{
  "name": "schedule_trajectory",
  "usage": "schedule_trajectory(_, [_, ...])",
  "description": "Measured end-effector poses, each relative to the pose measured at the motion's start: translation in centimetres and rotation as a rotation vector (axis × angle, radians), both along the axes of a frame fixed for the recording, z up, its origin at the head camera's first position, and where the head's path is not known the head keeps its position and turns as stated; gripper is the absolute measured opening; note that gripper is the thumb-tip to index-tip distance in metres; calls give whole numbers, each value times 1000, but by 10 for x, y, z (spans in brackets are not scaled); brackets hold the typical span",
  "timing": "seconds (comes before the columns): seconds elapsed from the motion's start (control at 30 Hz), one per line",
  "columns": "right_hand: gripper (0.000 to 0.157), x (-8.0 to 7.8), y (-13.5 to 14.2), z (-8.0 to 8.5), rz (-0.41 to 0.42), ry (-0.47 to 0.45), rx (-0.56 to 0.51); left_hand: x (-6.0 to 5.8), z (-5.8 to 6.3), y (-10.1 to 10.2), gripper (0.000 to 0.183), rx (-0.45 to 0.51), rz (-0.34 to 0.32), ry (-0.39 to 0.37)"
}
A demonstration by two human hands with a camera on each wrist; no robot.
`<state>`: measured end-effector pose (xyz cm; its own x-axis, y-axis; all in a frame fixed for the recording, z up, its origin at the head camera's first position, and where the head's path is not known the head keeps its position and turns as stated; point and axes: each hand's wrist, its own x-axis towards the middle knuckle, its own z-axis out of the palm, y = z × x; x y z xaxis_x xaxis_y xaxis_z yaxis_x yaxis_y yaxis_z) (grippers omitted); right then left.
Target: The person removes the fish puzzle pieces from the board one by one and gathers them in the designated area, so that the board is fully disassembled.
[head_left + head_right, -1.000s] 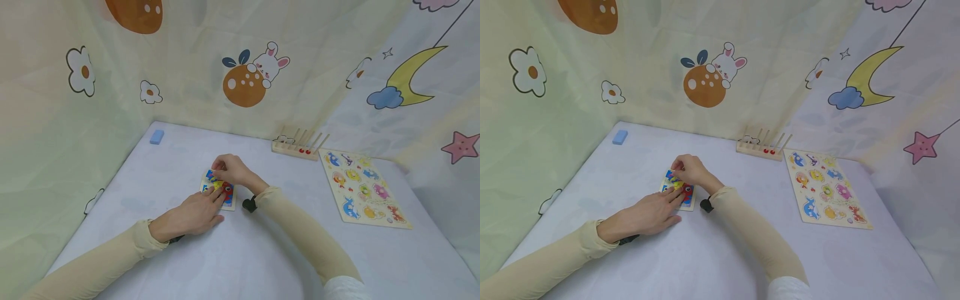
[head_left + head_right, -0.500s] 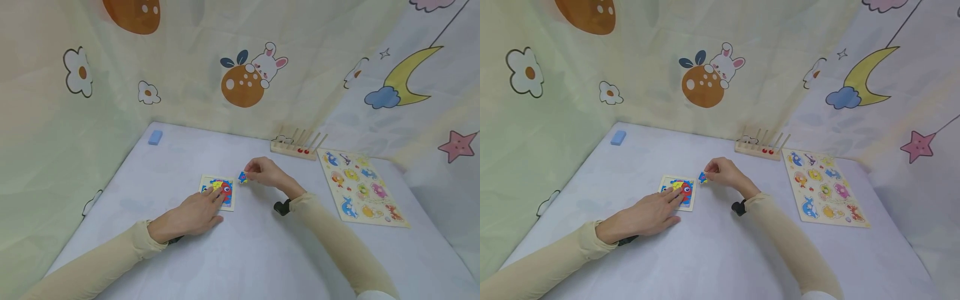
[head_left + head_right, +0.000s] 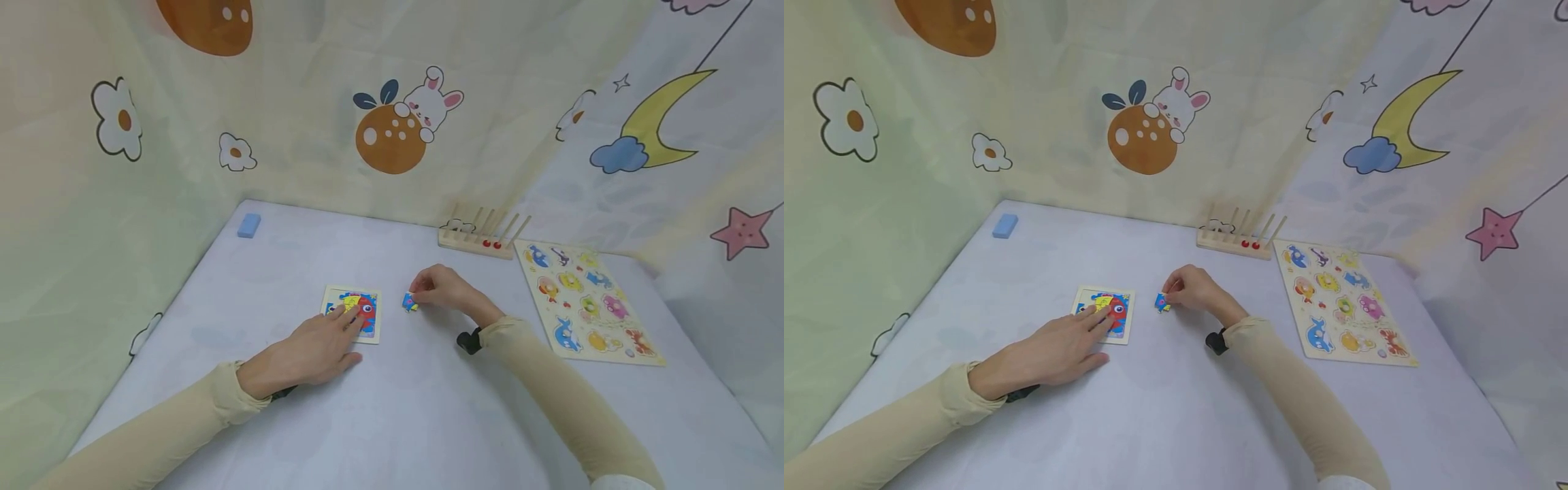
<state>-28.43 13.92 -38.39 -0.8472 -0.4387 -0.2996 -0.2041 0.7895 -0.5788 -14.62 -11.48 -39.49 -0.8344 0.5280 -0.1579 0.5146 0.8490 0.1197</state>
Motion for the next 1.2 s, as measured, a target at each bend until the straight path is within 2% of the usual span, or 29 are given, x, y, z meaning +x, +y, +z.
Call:
schedule_trajectory(0.17, [10,0,-6,-5,13,63,62,0,-1,0,67,11,3,6])
schedule_trajectory(0.37, [11,2,-7,-7,24,91,63,0,-1,1,68,-4,4,5])
schedule_trajectory(0.63, [36,8,-4,-6,33,72,51,-1,0,1,70,-14,11,-6])
schedule_trajectory(0.8, [35,11,-6,-7,19,85,59,0,1,1,69,-6,14,-12])
schedule_trajectory(1.2, [35,10,-10,-3,45,131,55,0,-1,1,70,-6,11,-8])
